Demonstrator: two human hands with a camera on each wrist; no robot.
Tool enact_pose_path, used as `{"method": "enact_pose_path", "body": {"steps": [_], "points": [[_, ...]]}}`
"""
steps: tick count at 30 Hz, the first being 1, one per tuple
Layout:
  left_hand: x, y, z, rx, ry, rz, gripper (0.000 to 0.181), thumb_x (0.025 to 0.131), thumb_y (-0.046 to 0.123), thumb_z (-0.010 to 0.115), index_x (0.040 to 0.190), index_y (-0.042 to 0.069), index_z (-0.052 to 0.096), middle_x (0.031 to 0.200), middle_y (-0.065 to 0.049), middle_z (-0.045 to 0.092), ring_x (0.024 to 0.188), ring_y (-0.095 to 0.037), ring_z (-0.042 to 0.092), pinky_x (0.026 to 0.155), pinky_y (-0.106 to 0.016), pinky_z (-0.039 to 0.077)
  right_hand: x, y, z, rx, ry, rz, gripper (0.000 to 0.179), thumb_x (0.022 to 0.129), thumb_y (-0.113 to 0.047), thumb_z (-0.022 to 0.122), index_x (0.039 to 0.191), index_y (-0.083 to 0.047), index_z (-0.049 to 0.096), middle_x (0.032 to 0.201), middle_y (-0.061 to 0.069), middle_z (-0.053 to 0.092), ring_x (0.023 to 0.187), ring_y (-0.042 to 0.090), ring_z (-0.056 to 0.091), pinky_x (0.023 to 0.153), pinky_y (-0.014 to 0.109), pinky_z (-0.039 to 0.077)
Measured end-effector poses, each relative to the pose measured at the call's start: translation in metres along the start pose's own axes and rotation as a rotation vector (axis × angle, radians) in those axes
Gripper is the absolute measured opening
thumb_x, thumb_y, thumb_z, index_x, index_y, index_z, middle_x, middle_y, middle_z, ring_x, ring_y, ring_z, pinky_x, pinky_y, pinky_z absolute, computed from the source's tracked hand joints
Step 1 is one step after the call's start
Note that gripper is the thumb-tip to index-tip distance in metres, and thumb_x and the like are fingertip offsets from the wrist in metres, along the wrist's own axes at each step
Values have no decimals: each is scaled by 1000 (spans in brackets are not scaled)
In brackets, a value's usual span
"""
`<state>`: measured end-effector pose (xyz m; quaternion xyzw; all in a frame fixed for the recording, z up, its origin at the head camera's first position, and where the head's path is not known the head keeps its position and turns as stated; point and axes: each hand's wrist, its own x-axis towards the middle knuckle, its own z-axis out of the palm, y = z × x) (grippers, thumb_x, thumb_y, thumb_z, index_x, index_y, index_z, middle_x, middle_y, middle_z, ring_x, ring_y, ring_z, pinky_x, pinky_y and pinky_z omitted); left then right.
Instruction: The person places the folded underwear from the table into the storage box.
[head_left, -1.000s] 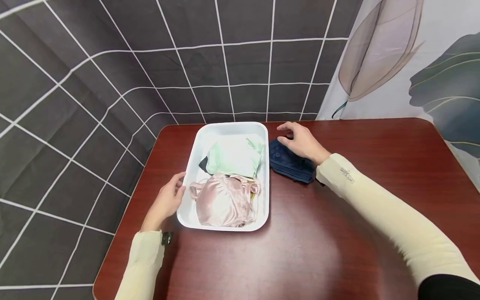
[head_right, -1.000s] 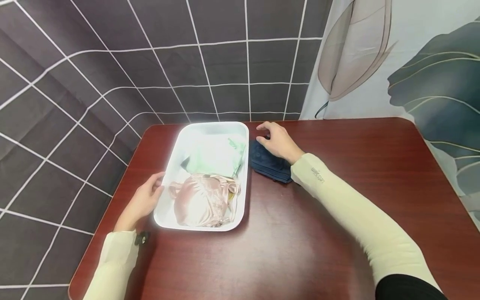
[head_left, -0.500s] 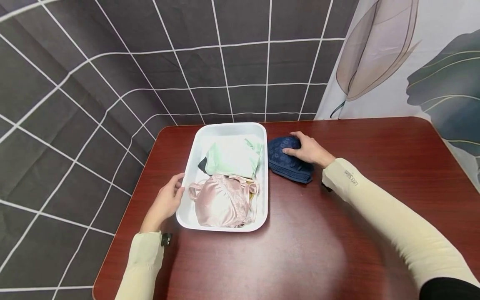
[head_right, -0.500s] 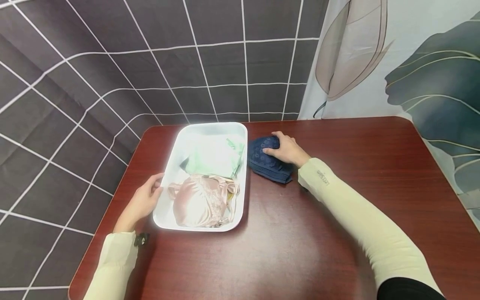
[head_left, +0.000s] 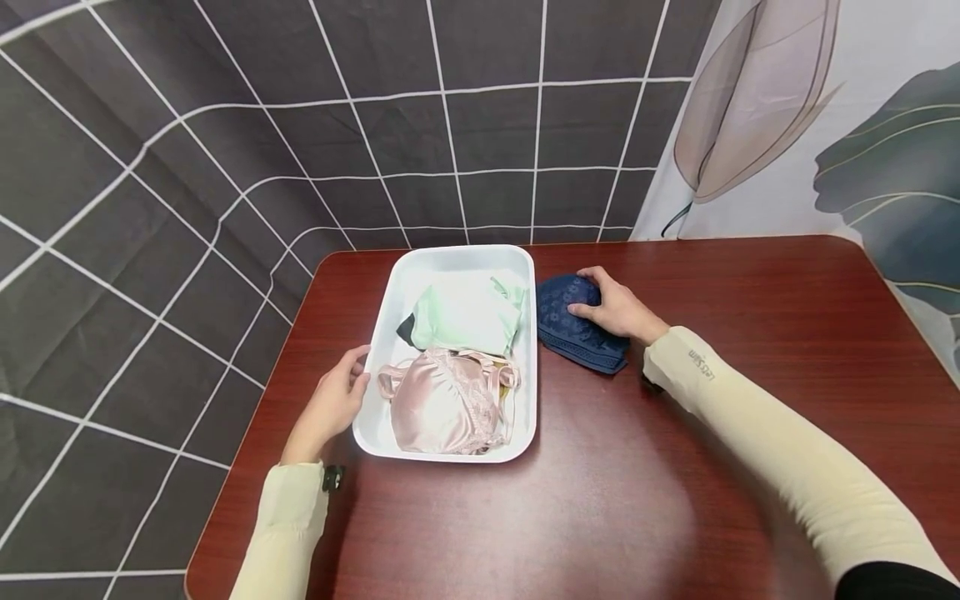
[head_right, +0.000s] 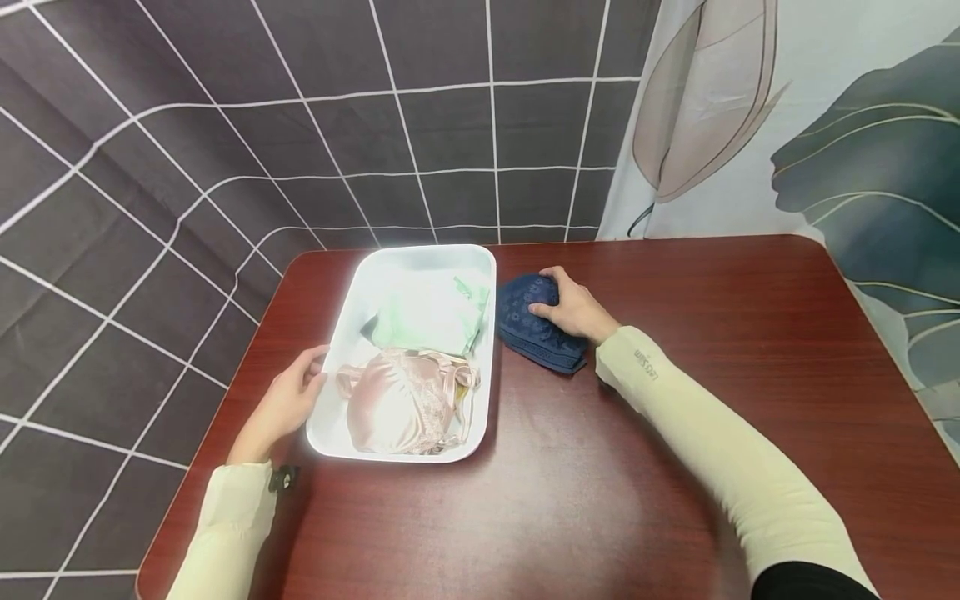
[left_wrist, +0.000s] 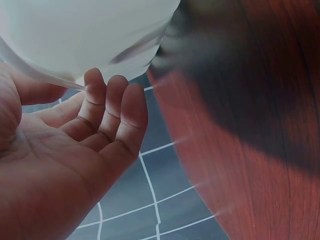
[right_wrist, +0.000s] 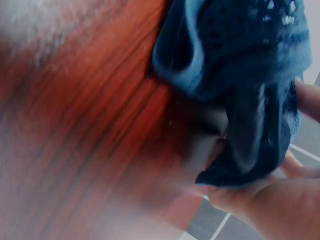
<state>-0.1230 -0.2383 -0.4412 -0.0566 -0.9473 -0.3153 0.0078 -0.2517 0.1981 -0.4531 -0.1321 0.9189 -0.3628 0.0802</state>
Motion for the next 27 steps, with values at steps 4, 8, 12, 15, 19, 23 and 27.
{"method": "enact_pose_path", "body": {"steps": [4, 8, 12, 15, 19, 23, 27], "points": [[0, 0, 0, 2, 3, 4, 43, 94, 1, 52, 136, 0, 42, 96, -17, 57, 85, -30, 59, 75, -47, 49, -4, -6, -3, 23, 121, -89, 58, 87, -19, 69, 135, -12, 36, 137, 21, 41, 120, 42, 42, 100, 55, 31], [-1, 0, 0, 10, 4, 7, 43, 94, 1, 52, 136, 0, 42, 96, -18, 57, 86, -31, 59, 74, -47, 49, -8, -14, -12, 42, 239, -165, 56, 85, -11, 71, 130, -14, 39, 134, 20, 44, 119, 42, 44, 100, 54, 31], [0, 1, 0, 11, 1, 7, 43, 94, 1, 52, 136, -1, 42, 97, -18, 57, 86, -31, 58, 74, -47, 49, -14, -22, -26, 72, 336, -193, 56, 84, -10, 72, 129, -14, 40, 134, 21, 45, 120, 40, 44, 100, 53, 31], [0, 0, 0, 8, 2, 8, 43, 94, 1, 52, 136, -1, 42, 96, -17, 57, 85, -30, 58, 74, -46, 49, -18, -30, -35, 114, 380, -215, 56, 85, -12, 71, 131, -15, 39, 136, 22, 44, 122, 39, 43, 101, 54, 32], [0, -1, 0, 11, 4, 8, 43, 94, 1, 52, 136, -1, 42, 96, -17, 57, 84, -29, 58, 73, -46, 49, -22, -42, -42, 172, 424, -269, 56, 86, -14, 69, 133, -17, 38, 139, 18, 42, 125, 34, 42, 102, 51, 31], [-1, 0, -1, 10, 5, 9, 43, 94, 0, 52, 136, -1, 42, 95, -16, 57, 83, -29, 58, 72, -45, 49, -20, -58, -43, 218, 470, -345, 57, 85, -11, 71, 132, -16, 40, 140, 6, 40, 127, 25, 39, 104, 44, 30], [-1, 0, 0, 4, 2, 13, 44, 93, 0, 52, 136, -1, 42, 94, -16, 57, 83, -29, 58, 72, -45, 49, -18, -81, -42, 302, 477, -436, 58, 83, -5, 72, 131, -13, 41, 139, 1, 39, 128, 19, 37, 105, 39, 29]]}}
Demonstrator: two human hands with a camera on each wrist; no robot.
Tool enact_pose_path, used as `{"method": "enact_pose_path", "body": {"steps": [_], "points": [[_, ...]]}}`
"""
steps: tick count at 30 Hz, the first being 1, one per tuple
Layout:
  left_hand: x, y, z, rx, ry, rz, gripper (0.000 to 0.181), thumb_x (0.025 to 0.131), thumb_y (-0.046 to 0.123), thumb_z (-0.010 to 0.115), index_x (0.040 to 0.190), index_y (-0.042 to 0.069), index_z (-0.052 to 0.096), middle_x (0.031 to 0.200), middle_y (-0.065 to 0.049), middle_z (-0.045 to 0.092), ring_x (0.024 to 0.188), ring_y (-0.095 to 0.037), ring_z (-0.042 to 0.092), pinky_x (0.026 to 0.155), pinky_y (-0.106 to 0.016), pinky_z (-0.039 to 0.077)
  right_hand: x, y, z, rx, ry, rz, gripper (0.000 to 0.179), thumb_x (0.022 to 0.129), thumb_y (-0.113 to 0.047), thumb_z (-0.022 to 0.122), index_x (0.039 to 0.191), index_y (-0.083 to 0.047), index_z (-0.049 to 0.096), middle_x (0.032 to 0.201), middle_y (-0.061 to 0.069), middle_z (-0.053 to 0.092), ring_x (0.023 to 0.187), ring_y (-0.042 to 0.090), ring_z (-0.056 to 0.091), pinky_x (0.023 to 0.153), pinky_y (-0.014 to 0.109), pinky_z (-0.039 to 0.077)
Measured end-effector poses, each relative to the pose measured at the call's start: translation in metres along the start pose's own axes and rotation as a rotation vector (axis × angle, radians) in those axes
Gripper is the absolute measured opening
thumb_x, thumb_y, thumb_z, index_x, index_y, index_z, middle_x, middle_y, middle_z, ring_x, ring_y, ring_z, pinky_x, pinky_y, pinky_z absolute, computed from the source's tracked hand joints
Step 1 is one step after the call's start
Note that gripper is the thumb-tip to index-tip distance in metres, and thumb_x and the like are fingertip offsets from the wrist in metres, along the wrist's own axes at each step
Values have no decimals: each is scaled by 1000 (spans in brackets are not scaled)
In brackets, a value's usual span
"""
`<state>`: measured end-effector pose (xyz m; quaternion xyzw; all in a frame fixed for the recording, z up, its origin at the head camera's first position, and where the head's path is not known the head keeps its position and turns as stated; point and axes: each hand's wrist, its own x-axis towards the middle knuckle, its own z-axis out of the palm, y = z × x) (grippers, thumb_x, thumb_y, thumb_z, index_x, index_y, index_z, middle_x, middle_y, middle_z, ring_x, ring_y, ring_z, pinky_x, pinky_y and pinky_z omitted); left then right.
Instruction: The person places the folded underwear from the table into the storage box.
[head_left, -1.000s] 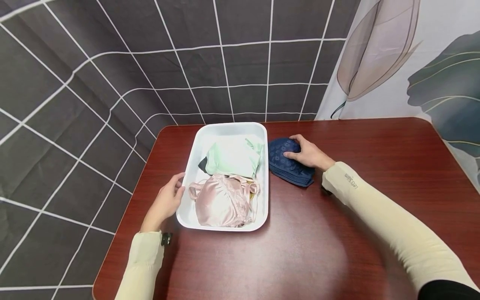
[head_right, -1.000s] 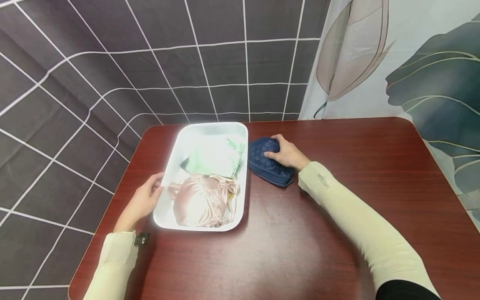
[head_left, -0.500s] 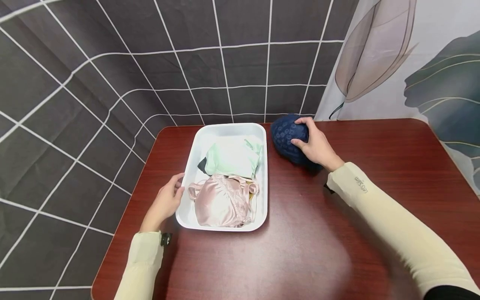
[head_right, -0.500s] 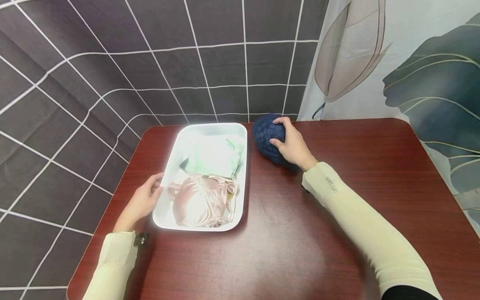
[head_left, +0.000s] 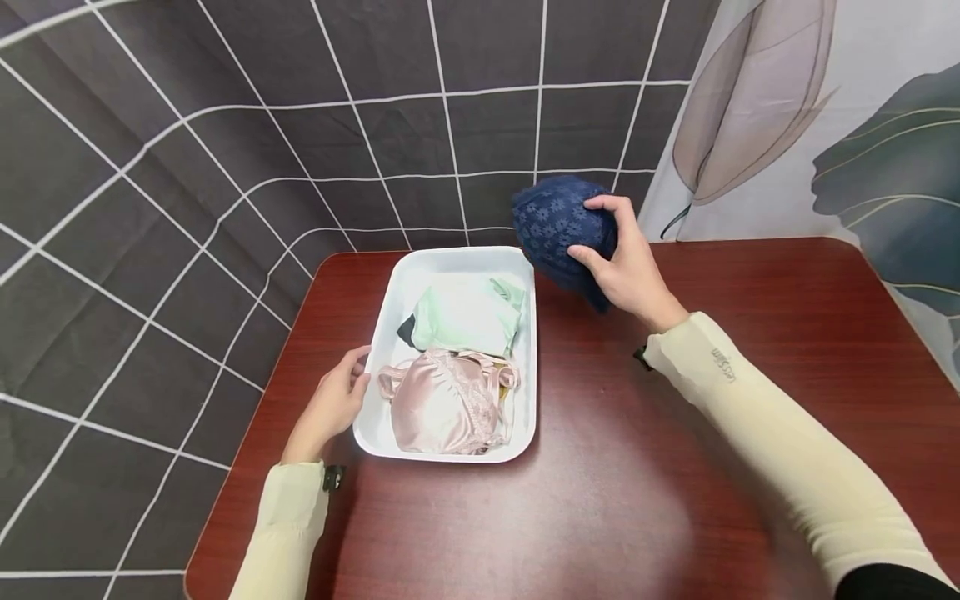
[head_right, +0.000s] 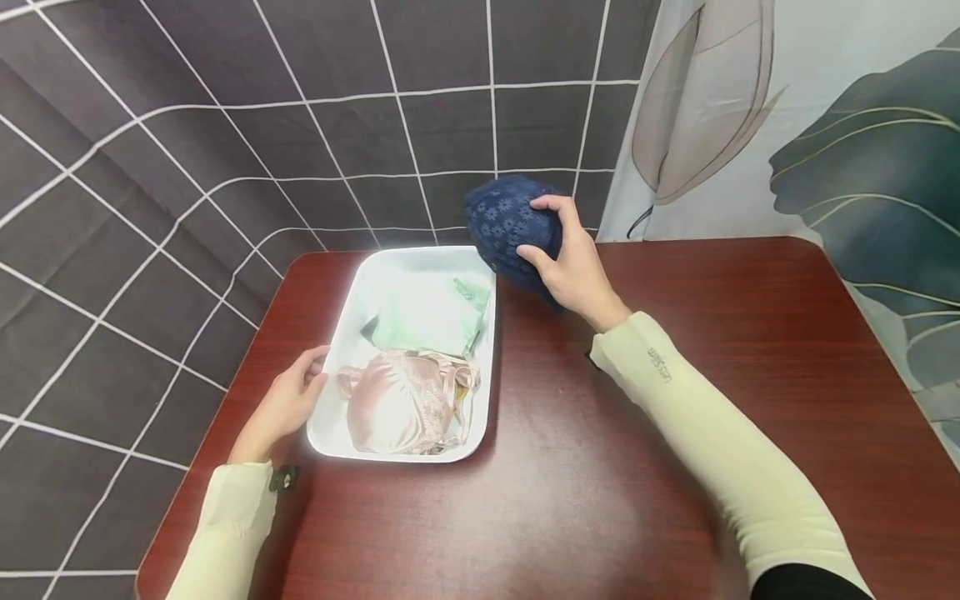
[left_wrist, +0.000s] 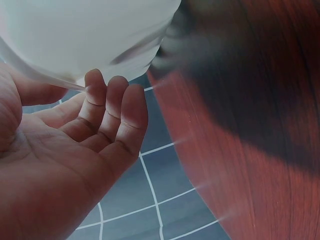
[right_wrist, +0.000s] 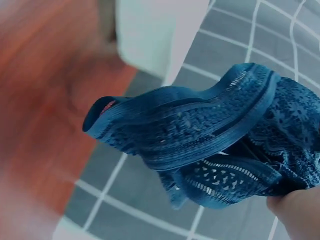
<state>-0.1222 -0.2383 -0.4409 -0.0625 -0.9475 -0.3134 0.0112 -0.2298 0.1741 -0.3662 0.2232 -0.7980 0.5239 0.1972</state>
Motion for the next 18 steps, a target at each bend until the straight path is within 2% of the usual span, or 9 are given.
{"method": "enact_pose_path", "body": {"steps": [8, 11, 14, 18], "points": [[1, 2, 1, 0, -3, -13, 44, 94, 0, 52, 136, 0, 42, 95, -16, 57, 85, -30, 59, 73, -45, 50, 12, -70, 30, 229, -18, -155, 50, 80, 11, 67, 123, 4, 41, 132, 11, 42, 123, 17, 40, 102, 32, 31], [1, 2, 1, -7, -5, -12, 44, 94, 0, 52, 136, 1, 42, 95, -16, 57, 89, -31, 61, 73, -45, 50, 13, -84, 47, 288, -43, -210, 49, 80, 13, 66, 121, 7, 41, 127, 15, 43, 120, 18, 42, 102, 32, 32], [0, 2, 1, -9, -7, -15, 44, 94, 0, 51, 137, 1, 42, 96, -16, 57, 91, -33, 61, 73, -46, 50, 12, -88, 68, 290, -111, -225, 50, 79, 11, 68, 121, 5, 42, 127, 18, 44, 119, 20, 43, 102, 32, 32], [-1, 3, 1, -5, -10, -12, 44, 94, 0, 51, 137, 1, 42, 96, -17, 57, 92, -33, 61, 74, -46, 50, 9, -59, 101, 218, -229, -188, 53, 82, -1, 71, 126, -6, 42, 131, 10, 43, 123, 18, 41, 104, 32, 30]]}}
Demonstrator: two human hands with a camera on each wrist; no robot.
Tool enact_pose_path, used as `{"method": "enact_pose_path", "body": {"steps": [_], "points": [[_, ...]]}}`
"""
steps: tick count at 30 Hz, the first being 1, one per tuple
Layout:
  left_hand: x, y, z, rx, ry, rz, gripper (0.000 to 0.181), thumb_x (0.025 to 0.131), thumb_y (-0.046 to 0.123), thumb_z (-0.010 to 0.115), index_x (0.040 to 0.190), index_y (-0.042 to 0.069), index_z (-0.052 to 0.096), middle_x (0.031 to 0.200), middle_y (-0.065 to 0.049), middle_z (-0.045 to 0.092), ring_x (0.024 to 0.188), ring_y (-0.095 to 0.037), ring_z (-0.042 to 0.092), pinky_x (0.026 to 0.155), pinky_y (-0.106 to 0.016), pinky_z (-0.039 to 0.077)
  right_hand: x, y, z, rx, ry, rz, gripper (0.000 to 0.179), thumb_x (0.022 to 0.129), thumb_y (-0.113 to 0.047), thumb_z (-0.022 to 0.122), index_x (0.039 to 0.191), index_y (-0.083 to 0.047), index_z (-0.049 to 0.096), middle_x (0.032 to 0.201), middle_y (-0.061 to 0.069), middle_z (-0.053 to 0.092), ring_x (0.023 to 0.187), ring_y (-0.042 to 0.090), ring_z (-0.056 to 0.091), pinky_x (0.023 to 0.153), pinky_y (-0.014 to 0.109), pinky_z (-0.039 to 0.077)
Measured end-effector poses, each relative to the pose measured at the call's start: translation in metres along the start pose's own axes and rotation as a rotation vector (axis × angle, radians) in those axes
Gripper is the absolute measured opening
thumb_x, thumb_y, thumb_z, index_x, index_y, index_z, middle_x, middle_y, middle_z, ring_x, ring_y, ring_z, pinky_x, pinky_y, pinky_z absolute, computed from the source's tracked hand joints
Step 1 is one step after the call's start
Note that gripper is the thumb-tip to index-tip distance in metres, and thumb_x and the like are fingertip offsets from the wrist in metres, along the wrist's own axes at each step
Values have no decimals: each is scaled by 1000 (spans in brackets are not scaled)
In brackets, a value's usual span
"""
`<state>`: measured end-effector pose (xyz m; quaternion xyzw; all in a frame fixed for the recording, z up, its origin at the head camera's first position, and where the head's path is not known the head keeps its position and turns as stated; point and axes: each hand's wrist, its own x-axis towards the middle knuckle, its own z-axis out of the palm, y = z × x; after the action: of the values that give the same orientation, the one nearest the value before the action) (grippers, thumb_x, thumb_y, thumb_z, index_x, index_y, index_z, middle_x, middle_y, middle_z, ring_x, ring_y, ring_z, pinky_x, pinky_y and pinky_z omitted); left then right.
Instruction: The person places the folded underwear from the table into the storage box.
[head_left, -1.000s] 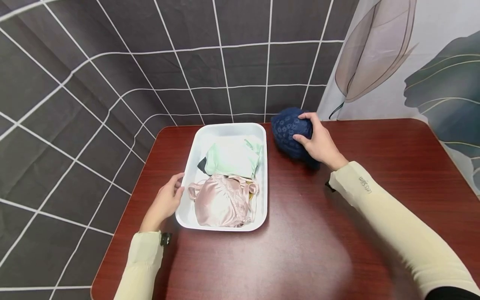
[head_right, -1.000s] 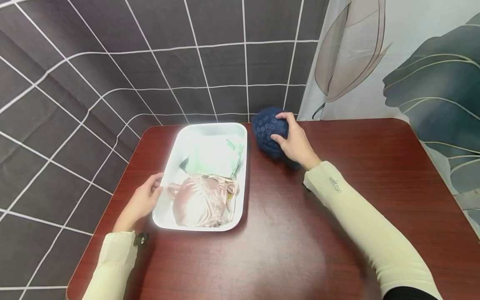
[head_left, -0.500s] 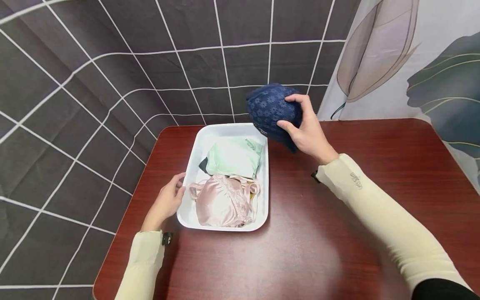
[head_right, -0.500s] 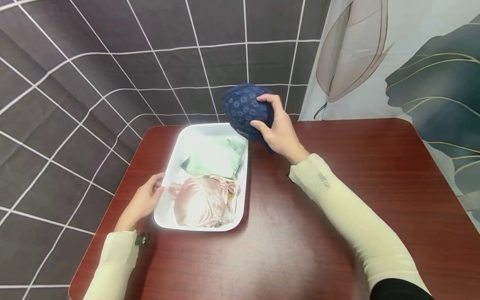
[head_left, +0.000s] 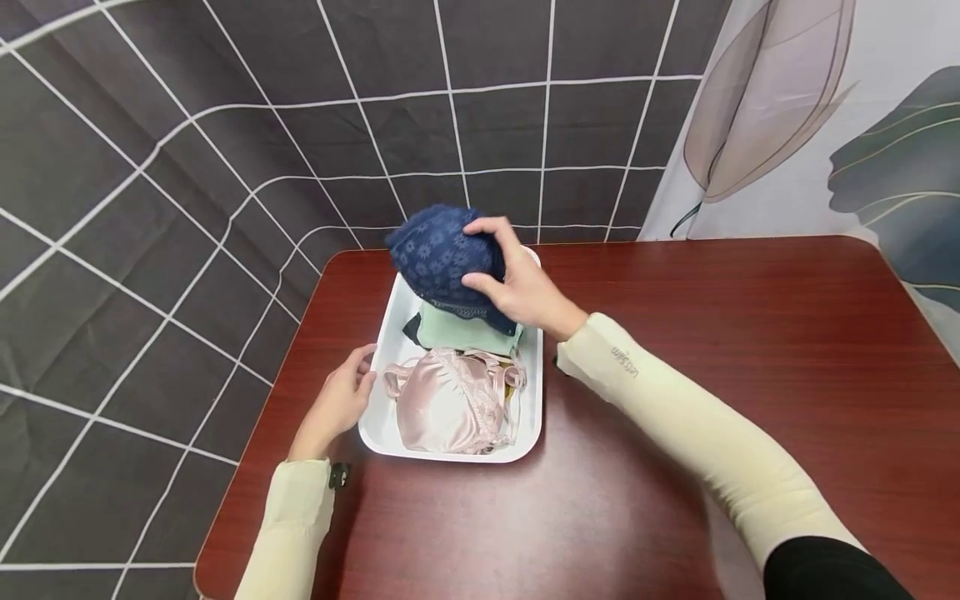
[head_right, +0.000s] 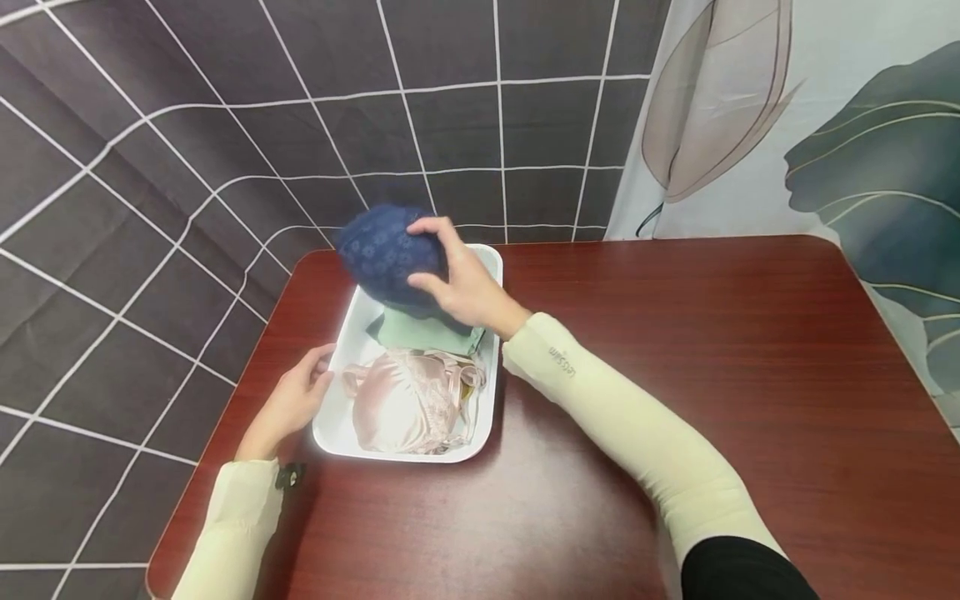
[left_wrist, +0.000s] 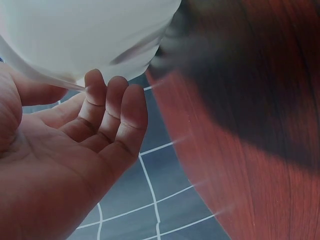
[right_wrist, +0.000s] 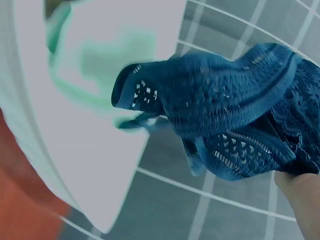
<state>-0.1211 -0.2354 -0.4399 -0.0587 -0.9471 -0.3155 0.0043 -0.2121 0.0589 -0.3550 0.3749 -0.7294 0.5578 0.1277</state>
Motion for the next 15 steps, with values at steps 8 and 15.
{"method": "enact_pose_path", "body": {"steps": [8, 15], "points": [[2, 2, 1, -3, 3, 25, 44, 93, 0, 51, 136, 1, 42, 95, -17, 57, 90, -32, 61, 73, -46, 50, -9, 51, 22, -141, -204, 250, 55, 88, -17, 68, 132, -16, 36, 136, 9, 43, 123, 22, 44, 104, 35, 32], [3, 4, 0, 3, -9, 15, 44, 94, 1, 51, 137, 1, 41, 96, -17, 57, 90, -32, 61, 74, -46, 49, -10, 57, 18, -402, -348, 541, 51, 93, -25, 61, 137, -11, 38, 134, 18, 46, 125, 32, 38, 104, 42, 29]]}}
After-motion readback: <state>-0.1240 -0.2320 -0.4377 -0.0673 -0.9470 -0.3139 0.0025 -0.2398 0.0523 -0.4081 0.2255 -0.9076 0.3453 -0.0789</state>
